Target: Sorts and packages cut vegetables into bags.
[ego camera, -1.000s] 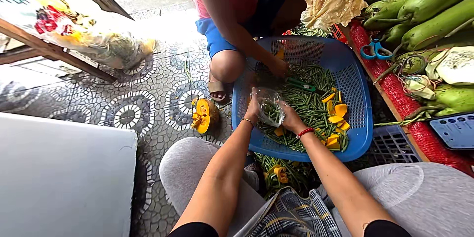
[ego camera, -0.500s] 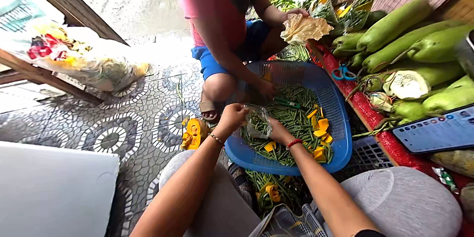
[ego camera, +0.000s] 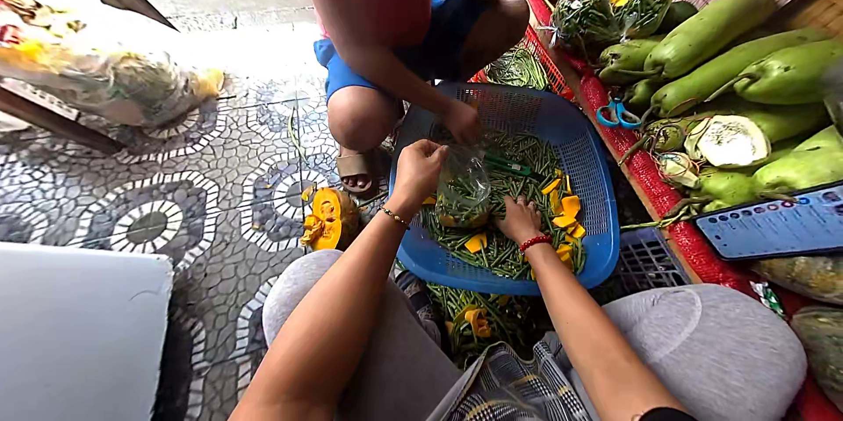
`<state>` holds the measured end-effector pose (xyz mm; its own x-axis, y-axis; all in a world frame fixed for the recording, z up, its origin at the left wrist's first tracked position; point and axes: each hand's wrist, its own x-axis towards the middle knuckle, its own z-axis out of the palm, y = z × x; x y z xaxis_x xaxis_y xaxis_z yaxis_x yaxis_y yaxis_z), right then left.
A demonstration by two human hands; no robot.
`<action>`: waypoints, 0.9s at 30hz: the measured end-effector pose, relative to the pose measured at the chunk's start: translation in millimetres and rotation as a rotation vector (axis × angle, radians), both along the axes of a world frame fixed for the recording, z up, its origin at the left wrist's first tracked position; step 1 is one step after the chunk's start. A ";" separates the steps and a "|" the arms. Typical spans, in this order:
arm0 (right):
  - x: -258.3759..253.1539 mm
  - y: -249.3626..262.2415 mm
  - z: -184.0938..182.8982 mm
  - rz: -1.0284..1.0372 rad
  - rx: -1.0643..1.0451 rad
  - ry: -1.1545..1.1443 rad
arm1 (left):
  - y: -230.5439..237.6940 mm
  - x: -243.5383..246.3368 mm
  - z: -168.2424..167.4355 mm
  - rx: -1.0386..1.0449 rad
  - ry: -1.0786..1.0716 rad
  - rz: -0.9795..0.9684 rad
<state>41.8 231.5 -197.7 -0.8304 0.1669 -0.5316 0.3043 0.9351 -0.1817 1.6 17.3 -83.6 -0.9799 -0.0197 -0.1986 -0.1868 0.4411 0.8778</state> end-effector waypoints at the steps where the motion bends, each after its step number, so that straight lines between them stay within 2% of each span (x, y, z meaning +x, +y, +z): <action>1: 1.4 -2.2 2.9 0.022 0.008 -0.006 | -0.5 -0.3 0.8 0.001 0.006 -0.001; 3: 1.7 0.2 7.5 0.026 -0.040 0.007 | 0.1 -1.2 2.4 0.005 0.012 -0.006; 5: 0.9 14.1 10.0 -0.064 -0.193 0.088 | 0.3 -1.0 3.8 0.003 0.013 -0.010; 8: 3.1 43.1 17.7 -0.406 -0.499 0.223 | -0.8 1.2 2.8 0.013 0.006 -0.017; 11: 8.7 62.1 28.7 -0.755 -0.890 0.273 | -1.0 2.5 1.9 0.024 0.014 -0.024; 15: 11.8 67.4 40.9 -0.939 -1.220 0.358 | 0.7 1.9 -0.6 0.057 0.049 -0.012; 18: 10.0 57.4 66.7 -0.876 -1.456 0.388 | 2.1 2.1 -1.0 0.088 0.034 -0.015; 22: 5.3 21.1 110.4 -0.637 -1.769 0.371 | 4.5 3.1 0.0 0.134 0.011 -0.012; 25: -14.3 -17.4 119.0 -0.479 -1.804 0.471 | 8.3 4.9 -0.5 0.203 -0.029 0.001; 27: -29.5 -33.4 98.1 -0.285 -1.661 0.515 | 11.4 6.8 -2.0 0.277 -0.062 0.032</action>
